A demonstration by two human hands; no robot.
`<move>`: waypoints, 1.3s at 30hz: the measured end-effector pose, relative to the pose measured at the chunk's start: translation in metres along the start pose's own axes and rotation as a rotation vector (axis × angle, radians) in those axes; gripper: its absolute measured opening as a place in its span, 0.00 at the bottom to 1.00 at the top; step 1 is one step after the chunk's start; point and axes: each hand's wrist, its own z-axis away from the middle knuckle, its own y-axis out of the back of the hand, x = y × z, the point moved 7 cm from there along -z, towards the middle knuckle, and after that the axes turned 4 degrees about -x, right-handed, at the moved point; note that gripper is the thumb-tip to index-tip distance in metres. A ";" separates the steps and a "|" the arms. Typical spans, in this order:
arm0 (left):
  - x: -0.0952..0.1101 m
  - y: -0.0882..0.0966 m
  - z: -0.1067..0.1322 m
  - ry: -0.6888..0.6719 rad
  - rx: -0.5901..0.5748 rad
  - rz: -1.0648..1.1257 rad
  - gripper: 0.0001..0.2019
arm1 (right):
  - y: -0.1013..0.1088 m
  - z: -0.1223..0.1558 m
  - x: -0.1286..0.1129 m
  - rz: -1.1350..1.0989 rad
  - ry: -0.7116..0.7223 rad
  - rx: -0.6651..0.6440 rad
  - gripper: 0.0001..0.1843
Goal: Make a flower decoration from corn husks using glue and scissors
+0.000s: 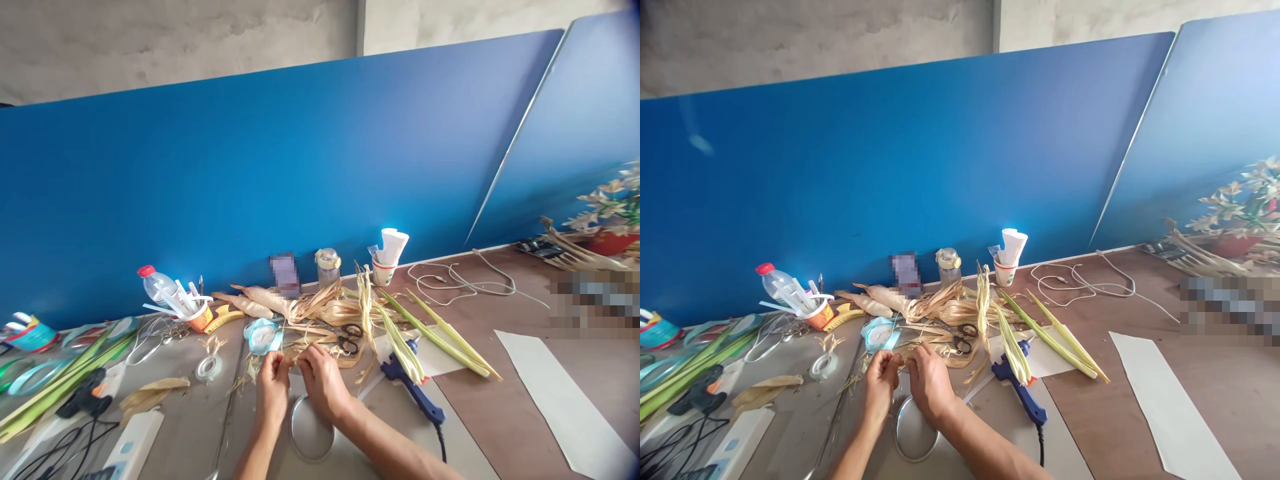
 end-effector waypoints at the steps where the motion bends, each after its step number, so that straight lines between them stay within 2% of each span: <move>1: -0.002 0.001 -0.001 0.017 0.006 0.028 0.15 | -0.002 0.001 -0.004 0.057 0.050 -0.021 0.10; 5: -0.004 0.001 -0.001 0.074 -0.015 0.083 0.15 | -0.008 0.004 -0.011 0.236 0.177 -0.075 0.11; 9: -0.003 -0.003 0.000 0.110 -0.095 0.118 0.16 | -0.008 0.003 -0.009 0.216 0.178 -0.086 0.11; 13: -0.003 -0.007 0.001 0.143 -0.153 0.174 0.17 | -0.004 0.001 -0.005 0.111 0.149 -0.089 0.11; 17: -0.001 -0.014 0.005 0.249 -0.289 0.302 0.18 | 0.000 -0.002 -0.004 -0.016 0.148 -0.123 0.11; 20: 0.005 -0.018 0.011 0.334 -0.387 0.408 0.18 | 0.002 -0.005 -0.003 -0.157 0.115 -0.191 0.07; 25: 0.011 -0.023 0.020 0.440 -0.521 0.521 0.16 | -0.001 -0.007 0.006 -0.386 -0.081 -0.359 0.05; 28: 0.012 -0.026 0.024 0.471 -0.572 0.571 0.15 | -0.002 -0.006 0.002 -0.554 -0.090 -0.437 0.06; 32: 0.013 -0.027 0.026 0.480 -0.565 0.607 0.15 | -0.003 -0.005 -0.006 -0.635 -0.001 -0.524 0.09; 34: 0.014 -0.027 0.025 0.471 -0.532 0.614 0.15 | -0.001 -0.006 -0.004 -0.610 0.016 -0.477 0.06; 37: 0.015 -0.027 0.024 0.453 -0.489 0.620 0.15 | 0.004 -0.007 0.001 -0.552 0.020 -0.341 0.03; 39: 0.015 -0.027 0.023 0.450 -0.469 0.604 0.15 | 0.004 -0.007 0.003 -0.532 0.019 -0.309 0.03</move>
